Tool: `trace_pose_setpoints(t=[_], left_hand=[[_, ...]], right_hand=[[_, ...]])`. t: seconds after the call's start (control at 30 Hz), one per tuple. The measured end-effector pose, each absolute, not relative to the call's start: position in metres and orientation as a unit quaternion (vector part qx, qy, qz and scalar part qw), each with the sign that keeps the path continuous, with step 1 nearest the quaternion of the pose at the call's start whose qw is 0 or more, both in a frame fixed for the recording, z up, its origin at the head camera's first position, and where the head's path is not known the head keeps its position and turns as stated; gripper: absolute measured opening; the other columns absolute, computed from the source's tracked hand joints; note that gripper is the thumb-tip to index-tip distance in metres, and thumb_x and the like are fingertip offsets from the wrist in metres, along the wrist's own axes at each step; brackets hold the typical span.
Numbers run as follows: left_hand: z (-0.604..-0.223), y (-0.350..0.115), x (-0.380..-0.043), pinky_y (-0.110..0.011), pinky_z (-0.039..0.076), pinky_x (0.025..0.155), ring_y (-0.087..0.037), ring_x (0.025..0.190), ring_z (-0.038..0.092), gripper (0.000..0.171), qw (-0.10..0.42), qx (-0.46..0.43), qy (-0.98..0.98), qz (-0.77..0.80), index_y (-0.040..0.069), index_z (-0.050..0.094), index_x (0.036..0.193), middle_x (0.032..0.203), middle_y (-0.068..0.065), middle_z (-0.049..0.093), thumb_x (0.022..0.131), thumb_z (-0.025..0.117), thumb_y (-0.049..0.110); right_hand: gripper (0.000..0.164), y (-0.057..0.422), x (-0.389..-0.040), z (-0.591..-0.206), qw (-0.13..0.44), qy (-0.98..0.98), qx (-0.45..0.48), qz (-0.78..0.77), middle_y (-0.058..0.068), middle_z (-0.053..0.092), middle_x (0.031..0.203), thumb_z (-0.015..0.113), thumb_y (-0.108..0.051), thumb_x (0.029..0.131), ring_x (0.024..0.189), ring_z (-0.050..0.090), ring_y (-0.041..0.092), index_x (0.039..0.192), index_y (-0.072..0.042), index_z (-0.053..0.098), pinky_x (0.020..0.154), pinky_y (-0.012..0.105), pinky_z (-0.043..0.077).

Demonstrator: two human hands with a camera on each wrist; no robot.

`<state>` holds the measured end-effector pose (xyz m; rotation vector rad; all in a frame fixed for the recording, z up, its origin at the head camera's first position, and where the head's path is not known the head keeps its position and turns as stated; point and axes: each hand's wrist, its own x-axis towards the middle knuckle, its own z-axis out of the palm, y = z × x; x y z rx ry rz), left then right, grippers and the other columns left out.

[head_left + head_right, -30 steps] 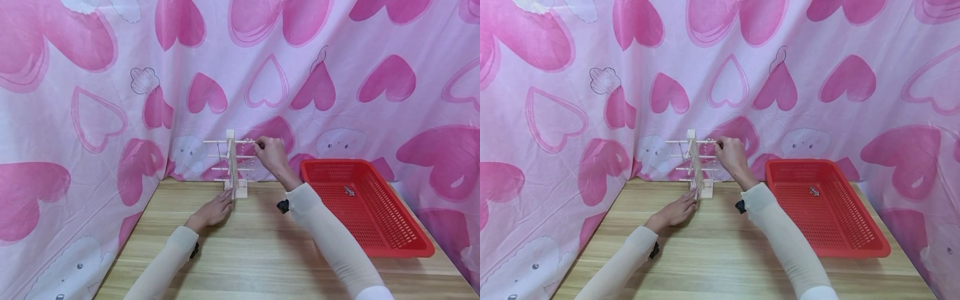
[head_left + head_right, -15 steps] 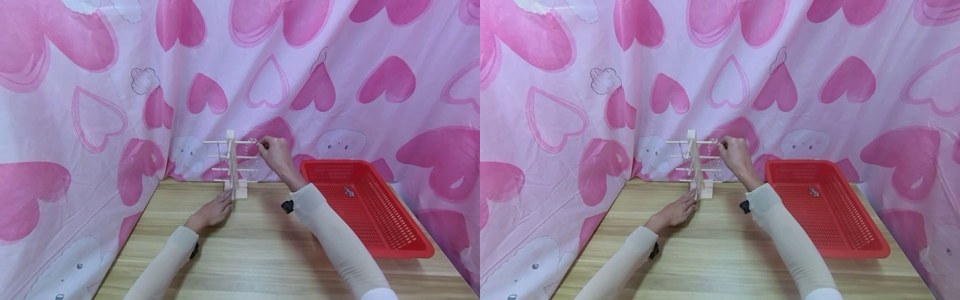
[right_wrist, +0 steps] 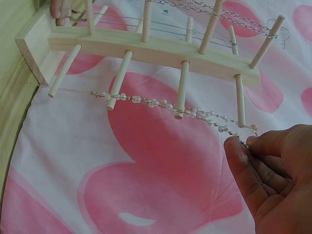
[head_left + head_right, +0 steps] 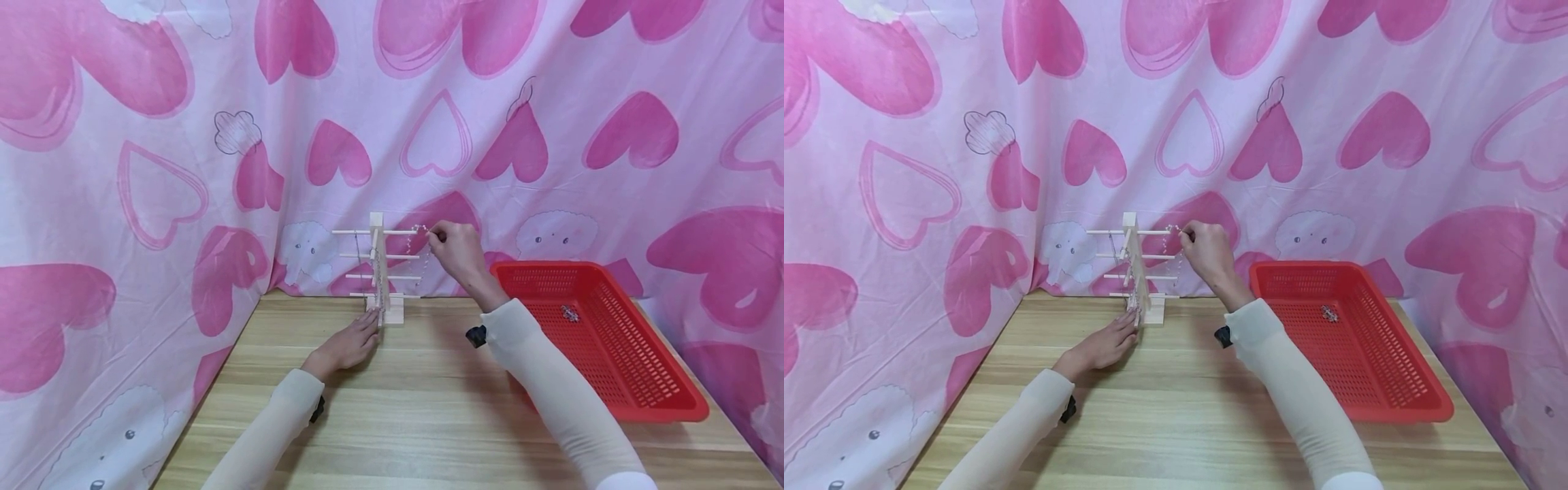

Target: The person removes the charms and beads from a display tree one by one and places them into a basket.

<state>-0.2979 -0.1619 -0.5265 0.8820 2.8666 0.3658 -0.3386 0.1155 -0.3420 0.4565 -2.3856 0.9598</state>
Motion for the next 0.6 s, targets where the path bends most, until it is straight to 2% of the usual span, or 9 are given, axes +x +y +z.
trace_pose_setpoints(t=[0.4,0.6], left_hand=[[-0.528,-0.162,-0.298,-0.048,0.023,0.136,-0.035,0.167,0.016,0.061,0.066,0.286,0.948,0.124,-0.001,0.024,0.167,0.179,-0.014,0.015,0.116,0.032,0.03],[-0.527,-0.163,-0.299,-0.048,0.023,0.136,-0.035,0.167,0.015,0.061,0.071,0.284,0.948,0.124,0.0,0.023,0.168,0.179,-0.014,0.013,0.116,0.032,0.031]], right_hand=[[0.018,0.125,-0.338,-0.34,0.256,-0.889,0.159,0.346,0.017,0.081,0.094,0.067,-0.008,0.101,0.081,0.073,0.028,0.103,0.001,0.082,0.079,0.042,0.067],[0.019,0.133,-0.338,-0.339,0.265,-0.889,0.157,0.34,0.019,0.08,0.094,0.067,-0.009,0.101,0.081,0.072,0.029,0.105,0.002,0.082,0.078,0.044,0.065]])
